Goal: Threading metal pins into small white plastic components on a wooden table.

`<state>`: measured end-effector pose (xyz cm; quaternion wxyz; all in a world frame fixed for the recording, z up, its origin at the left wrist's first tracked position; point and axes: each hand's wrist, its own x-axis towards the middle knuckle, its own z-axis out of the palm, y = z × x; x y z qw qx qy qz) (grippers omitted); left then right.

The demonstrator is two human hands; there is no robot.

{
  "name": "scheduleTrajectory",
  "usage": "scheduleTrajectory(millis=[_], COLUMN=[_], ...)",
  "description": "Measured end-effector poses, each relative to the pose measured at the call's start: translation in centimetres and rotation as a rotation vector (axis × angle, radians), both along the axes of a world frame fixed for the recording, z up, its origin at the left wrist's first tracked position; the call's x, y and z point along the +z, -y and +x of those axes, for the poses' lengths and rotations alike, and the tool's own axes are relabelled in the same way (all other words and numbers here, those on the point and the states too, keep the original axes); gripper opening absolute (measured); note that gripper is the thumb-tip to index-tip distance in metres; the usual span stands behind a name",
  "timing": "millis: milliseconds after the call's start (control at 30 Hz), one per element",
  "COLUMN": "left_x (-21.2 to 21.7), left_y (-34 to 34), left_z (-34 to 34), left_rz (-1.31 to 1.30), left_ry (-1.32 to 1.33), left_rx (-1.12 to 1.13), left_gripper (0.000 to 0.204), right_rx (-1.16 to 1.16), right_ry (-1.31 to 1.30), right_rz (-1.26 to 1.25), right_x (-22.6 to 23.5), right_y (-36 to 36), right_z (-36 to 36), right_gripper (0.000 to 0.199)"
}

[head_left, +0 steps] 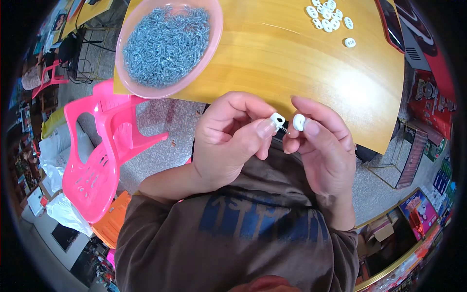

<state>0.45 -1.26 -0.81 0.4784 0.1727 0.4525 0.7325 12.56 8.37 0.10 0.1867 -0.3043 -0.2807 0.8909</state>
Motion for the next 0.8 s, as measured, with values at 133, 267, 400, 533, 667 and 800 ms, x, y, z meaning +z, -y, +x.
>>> scheduleTrajectory(millis=[133,267,400,533,667,800], left_x=[0.79,0.57,0.4,0.62,0.61,0.5], left_y=[0.08,0.23,0.5,0.78,0.54,0.31], left_z=[-0.24,-0.45,-0.25,-0.63,-0.46,-0.29], left_rz=[-0.042,0.004,0.0,-0.002,0.032,0.102], left_ry=[-0.06,-0.142,-0.154,-0.379,-0.456,-0.448], left_rx=[-0.041,-0.078,-0.118,-0.174,-0.152,-0.173], left_gripper=[0.021,0.025,0.026,0.028,0.028,0.027], right_rx=[-0.038,-0.012,-0.014,-0.025,-0.037,-0.02], right_ry=[-0.029,-0.07,-0.093,-0.05,-0.056,-0.06], right_rz=[0.009,-0.001,-0.014,0.002,-0.002,0.021], right_x=[-0.04,-0.25,-0.09,0.21,0.36,0.21], right_y=[-0.08,-0.2,-0.19,-0.13,-0.04,0.01], right_z=[0.24,0.47,0.4,0.45,0.27,0.32], right_gripper=[0.027,0.027,0.026,0.027,0.027,0.026])
